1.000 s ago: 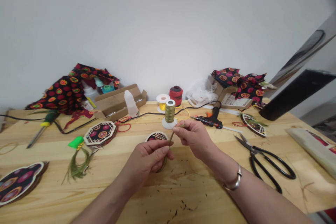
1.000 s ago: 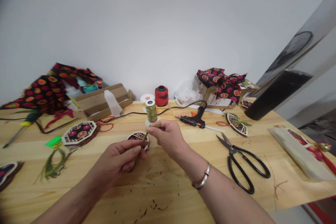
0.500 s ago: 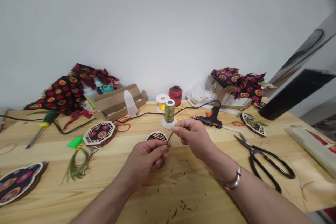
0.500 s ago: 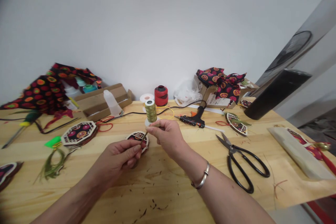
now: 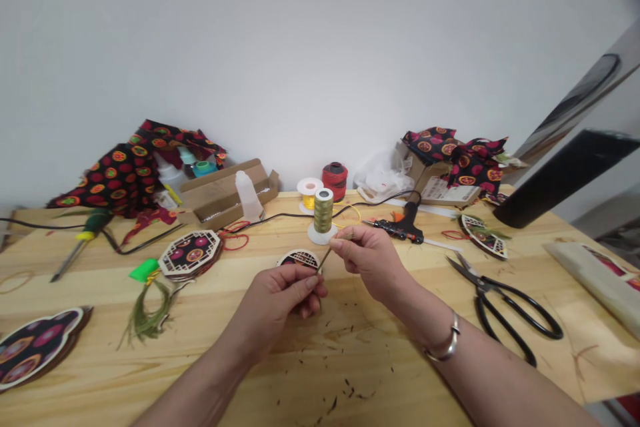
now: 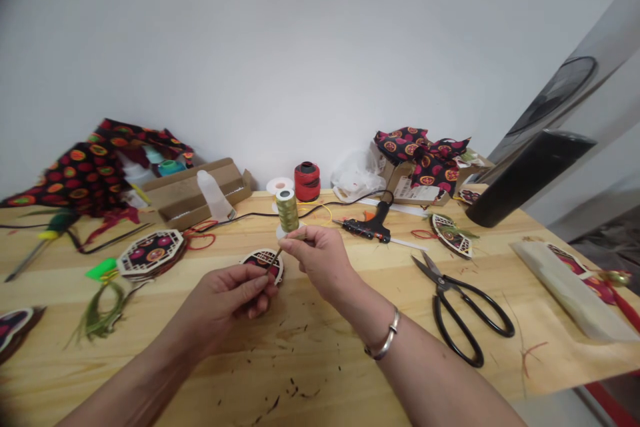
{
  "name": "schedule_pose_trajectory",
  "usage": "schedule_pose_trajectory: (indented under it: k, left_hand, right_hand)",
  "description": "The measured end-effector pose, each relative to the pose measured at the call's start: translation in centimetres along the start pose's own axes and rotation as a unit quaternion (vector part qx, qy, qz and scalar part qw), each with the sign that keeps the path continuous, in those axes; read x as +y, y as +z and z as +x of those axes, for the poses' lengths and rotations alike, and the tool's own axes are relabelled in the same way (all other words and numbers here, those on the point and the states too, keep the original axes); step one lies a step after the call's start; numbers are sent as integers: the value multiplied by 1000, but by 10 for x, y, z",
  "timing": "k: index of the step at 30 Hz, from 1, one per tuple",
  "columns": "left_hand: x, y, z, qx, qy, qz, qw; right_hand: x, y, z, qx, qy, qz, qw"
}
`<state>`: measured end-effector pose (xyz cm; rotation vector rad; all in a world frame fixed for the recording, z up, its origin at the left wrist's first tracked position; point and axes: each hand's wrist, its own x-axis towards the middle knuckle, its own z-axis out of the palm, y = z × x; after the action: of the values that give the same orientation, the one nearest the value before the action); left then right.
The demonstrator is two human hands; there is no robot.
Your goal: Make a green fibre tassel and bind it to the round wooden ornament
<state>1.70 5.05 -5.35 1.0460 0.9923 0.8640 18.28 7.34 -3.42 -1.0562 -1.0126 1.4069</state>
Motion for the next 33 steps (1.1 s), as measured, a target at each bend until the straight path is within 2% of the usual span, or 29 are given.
schedule_pose_trajectory:
  k: [5, 10, 21, 24, 28, 33]
  left_hand:
    - [4, -1, -1, 17, 11, 27, 999]
    - [10, -3, -1, 61, 102, 40, 992]
    - [14, 2, -10, 9, 199, -3, 980]
    - [14, 1, -9, -16, 182, -20, 983]
    - [13, -1, -6, -32, 122, -82, 989]
    - [10, -3, -5, -45, 82, -154, 984]
  right_hand:
    - [0, 0, 0, -6, 4, 18, 1000]
    - [2, -2, 1, -33, 21, 60, 997]
    - [12, 6, -9, -174, 132, 72, 973]
    - [11, 12, -14, -174, 144, 73, 971]
    - [15, 13, -15, -162, 176, 113, 964]
    - [27, 11, -12, -186, 152, 107, 965]
